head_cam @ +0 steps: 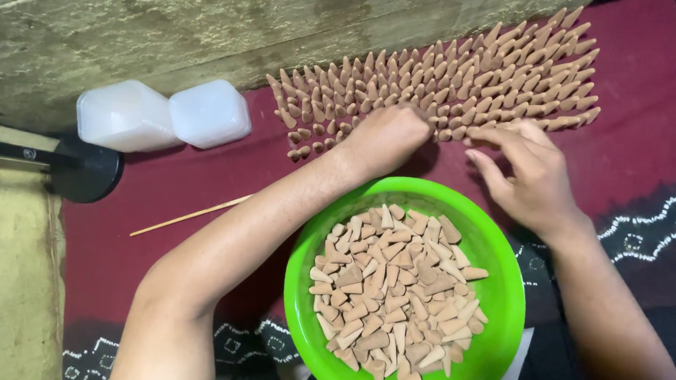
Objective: Sorting and inspecting incense cones from a bowl and arranging them in rows
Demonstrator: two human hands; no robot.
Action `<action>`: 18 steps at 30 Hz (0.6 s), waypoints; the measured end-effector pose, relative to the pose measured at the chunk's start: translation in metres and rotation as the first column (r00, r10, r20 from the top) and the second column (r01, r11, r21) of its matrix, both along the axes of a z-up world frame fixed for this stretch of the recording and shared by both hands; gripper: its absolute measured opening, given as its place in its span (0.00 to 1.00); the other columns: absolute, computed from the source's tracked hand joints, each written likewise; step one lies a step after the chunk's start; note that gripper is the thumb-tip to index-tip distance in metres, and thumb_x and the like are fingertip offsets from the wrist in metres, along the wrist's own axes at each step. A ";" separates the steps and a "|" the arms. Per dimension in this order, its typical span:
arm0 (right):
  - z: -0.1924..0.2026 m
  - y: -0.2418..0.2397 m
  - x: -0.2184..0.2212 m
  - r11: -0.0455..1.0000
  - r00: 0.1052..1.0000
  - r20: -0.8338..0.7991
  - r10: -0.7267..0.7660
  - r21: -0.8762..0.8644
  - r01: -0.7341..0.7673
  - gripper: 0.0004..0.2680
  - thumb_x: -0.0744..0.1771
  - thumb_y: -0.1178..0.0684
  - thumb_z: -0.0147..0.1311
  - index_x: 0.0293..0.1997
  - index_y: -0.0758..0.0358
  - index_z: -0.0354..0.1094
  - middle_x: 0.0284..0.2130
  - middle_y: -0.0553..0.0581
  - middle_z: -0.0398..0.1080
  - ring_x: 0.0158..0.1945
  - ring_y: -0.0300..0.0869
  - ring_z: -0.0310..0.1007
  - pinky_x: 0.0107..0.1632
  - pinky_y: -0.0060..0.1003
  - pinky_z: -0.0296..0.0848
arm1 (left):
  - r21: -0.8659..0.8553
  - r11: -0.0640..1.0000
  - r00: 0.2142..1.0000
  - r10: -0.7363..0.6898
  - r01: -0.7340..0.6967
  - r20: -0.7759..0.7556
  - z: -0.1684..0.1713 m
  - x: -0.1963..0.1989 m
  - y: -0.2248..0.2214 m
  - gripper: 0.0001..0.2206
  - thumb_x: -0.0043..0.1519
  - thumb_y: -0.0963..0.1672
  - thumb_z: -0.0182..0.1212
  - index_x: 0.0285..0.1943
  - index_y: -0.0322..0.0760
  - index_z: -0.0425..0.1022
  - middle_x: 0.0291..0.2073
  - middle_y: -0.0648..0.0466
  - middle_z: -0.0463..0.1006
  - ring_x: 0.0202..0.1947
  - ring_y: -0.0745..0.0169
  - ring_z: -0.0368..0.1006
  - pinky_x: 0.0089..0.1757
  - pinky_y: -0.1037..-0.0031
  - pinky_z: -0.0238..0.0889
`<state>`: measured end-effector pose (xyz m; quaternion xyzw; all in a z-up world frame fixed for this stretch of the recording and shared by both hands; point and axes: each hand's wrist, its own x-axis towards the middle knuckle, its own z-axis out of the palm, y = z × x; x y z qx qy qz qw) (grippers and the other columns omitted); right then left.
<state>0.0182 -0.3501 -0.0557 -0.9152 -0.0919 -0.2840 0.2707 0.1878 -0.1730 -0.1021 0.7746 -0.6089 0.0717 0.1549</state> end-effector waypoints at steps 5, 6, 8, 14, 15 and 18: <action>0.057 0.030 -0.056 0.999 0.999 -0.020 0.043 0.022 -0.043 0.06 0.68 0.66 0.65 0.45 0.78 0.74 0.40 0.65 0.78 0.39 0.49 0.75 0.47 0.40 0.74 | -0.047 0.997 0.959 -0.068 0.057 -0.274 0.070 -0.015 0.035 0.06 0.63 0.35 0.61 0.36 0.31 0.81 0.31 0.49 0.82 0.34 0.54 0.82 0.41 0.65 0.82; 0.063 0.035 -0.066 0.998 0.998 -0.050 0.046 0.041 -0.044 0.06 0.67 0.65 0.64 0.44 0.78 0.73 0.38 0.66 0.78 0.37 0.48 0.76 0.45 0.39 0.74 | -0.112 0.992 0.942 -0.093 0.060 -0.322 0.078 -0.018 0.043 0.04 0.65 0.40 0.64 0.40 0.32 0.82 0.33 0.49 0.83 0.35 0.54 0.82 0.43 0.65 0.82; 0.065 0.045 -0.078 0.993 0.991 -0.079 0.112 0.037 -0.110 0.07 0.66 0.63 0.64 0.45 0.76 0.73 0.38 0.64 0.78 0.37 0.49 0.77 0.46 0.40 0.76 | -0.139 0.990 0.938 -0.084 0.039 -0.337 0.089 -0.031 0.070 0.07 0.66 0.43 0.62 0.45 0.33 0.82 0.38 0.49 0.84 0.40 0.54 0.81 0.49 0.63 0.77; 0.060 0.084 -0.081 0.924 0.843 -0.457 0.283 -0.107 -0.368 0.24 0.65 0.38 0.57 0.65 0.58 0.61 0.60 0.61 0.65 0.59 0.56 0.66 0.61 0.53 0.66 | -0.330 0.923 0.888 0.027 -0.199 -0.460 0.090 -0.081 0.149 0.09 0.65 0.45 0.64 0.47 0.35 0.82 0.40 0.50 0.84 0.42 0.58 0.78 0.47 0.68 0.72; 0.058 0.090 -0.076 0.883 0.780 -0.564 0.273 -0.174 -0.436 0.32 0.65 0.29 0.55 0.74 0.54 0.52 0.72 0.65 0.53 0.71 0.61 0.55 0.66 0.58 0.58 | -0.357 0.889 0.864 0.080 -0.287 -0.496 0.087 -0.088 0.160 0.08 0.64 0.45 0.66 0.46 0.36 0.83 0.40 0.51 0.84 0.42 0.58 0.77 0.46 0.69 0.70; 0.039 0.108 -0.065 0.785 0.739 -0.656 0.156 -0.371 -0.495 0.40 0.63 0.19 0.55 0.79 0.44 0.40 0.76 0.66 0.36 0.74 0.64 0.40 0.66 0.62 0.47 | -0.388 0.854 0.801 0.054 -0.346 -0.596 0.069 -0.097 0.173 0.08 0.63 0.41 0.67 0.49 0.36 0.81 0.46 0.51 0.80 0.50 0.57 0.76 0.53 0.66 0.69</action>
